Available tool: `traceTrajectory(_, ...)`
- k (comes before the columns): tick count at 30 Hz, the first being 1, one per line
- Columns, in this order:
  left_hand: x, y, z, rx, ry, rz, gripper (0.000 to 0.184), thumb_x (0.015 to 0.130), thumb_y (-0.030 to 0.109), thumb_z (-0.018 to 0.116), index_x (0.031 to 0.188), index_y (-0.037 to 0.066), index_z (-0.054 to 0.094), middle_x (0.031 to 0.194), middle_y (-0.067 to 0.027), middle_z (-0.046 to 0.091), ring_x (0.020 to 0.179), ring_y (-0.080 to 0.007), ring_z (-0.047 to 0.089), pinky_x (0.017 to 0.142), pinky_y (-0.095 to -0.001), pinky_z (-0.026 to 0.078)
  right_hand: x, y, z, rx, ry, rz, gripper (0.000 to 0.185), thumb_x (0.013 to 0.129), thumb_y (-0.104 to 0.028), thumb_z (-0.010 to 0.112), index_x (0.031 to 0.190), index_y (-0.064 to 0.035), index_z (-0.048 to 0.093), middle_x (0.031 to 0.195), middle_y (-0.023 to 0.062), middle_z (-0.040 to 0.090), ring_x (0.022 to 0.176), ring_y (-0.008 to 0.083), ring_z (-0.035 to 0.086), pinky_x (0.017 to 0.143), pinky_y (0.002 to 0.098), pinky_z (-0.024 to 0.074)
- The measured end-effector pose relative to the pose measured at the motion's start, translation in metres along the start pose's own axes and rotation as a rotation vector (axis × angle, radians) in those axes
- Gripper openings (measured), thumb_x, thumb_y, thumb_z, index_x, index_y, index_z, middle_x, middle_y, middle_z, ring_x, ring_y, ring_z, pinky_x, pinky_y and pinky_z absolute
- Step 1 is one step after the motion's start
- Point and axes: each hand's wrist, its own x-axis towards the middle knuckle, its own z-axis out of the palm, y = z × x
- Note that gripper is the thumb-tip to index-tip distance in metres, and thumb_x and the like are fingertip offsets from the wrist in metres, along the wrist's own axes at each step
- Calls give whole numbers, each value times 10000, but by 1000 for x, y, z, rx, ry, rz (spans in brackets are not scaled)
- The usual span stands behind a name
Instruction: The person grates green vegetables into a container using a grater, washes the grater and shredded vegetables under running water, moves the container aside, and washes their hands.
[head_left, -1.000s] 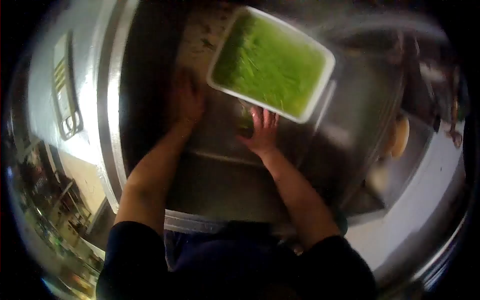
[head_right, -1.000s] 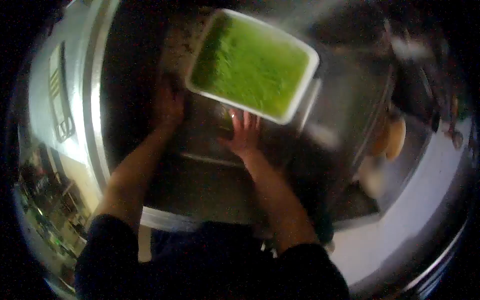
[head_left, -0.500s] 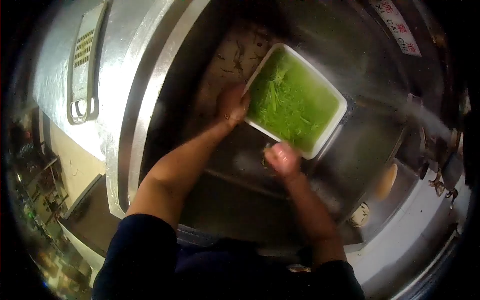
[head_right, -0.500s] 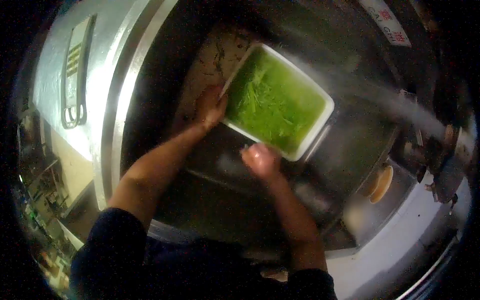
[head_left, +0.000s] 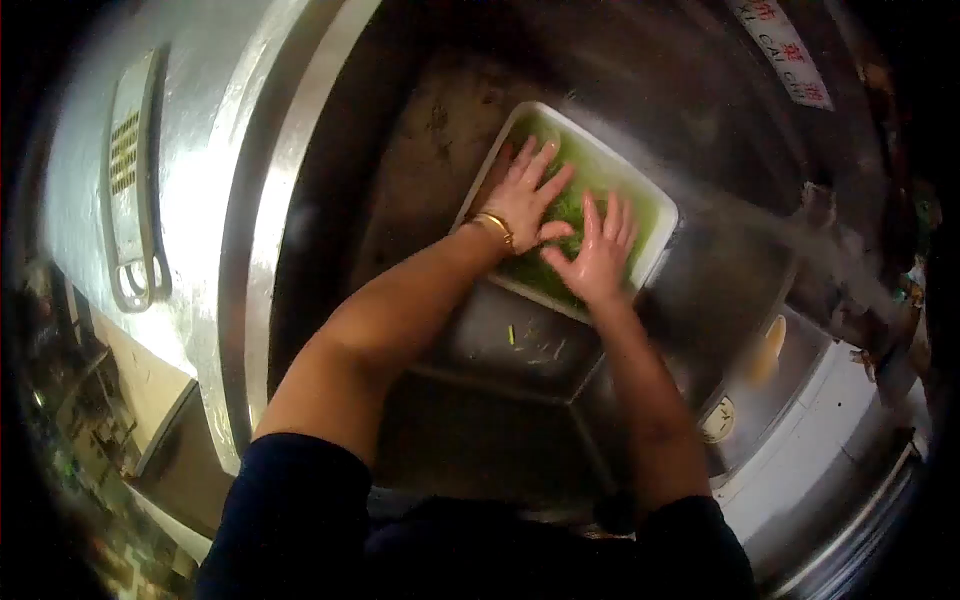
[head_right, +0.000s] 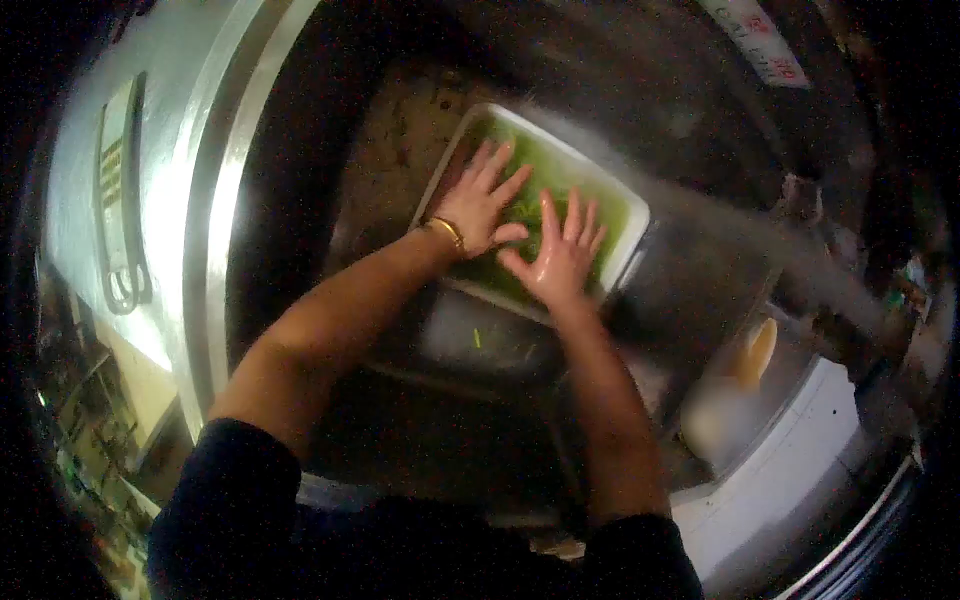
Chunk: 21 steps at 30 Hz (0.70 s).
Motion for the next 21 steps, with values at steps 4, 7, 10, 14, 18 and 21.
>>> traceTrajectory(4,23,-9,19,2,81,39,733,753,549,616,1356,196,395,1418,-223,272,1278,-453,284,1041,-516,285,13,11,11,-30,-17,17,942,555,-533,762,1349,-187,390,1355,188,354,1239,468,312,983,611,265)
traceTrajectory(7,35,-25,23,-99,80,8,677,766,521,628,1315,173,437,1388,-247,298,1230,-449,346,1023,-483,320,32,23,22,-35,-129,62,941,585,-515,767,1377,-231,346,1355,183,367,1235,455,332,980,602,288)
traceTrajectory(10,55,-34,21,-274,182,-15,601,770,399,671,1251,98,474,1377,-247,301,1211,-436,365,993,-443,362,59,24,7,-57,-89,5,886,621,-500,752,1369,-234,359,1338,181,395,1238,406,355,987,566,308)
traceTrajectory(14,49,-29,-10,-256,240,22,586,788,312,677,1290,111,450,1374,-247,308,1201,-430,384,986,-428,376,66,28,-26,-3,-35,-82,839,666,-391,743,1372,-166,349,1350,200,370,1246,409,343,1013,509,296)
traceTrajectory(18,36,-26,-1,-164,330,49,551,836,292,608,1332,144,421,1404,-245,280,1242,-434,346,1012,-441,345,47,40,-9,117,94,152,754,742,-349,683,1373,-116,343,1363,246,337,1244,446,320,1030,516,270)
traceTrajectory(21,44,-23,15,-222,214,-21,528,853,276,571,1341,149,413,1419,-245,263,1263,-435,326,1018,-446,335,50,26,7,327,175,175,726,757,-352,662,1365,-102,354,1369,274,313,1256,471,279,1039,546,231)
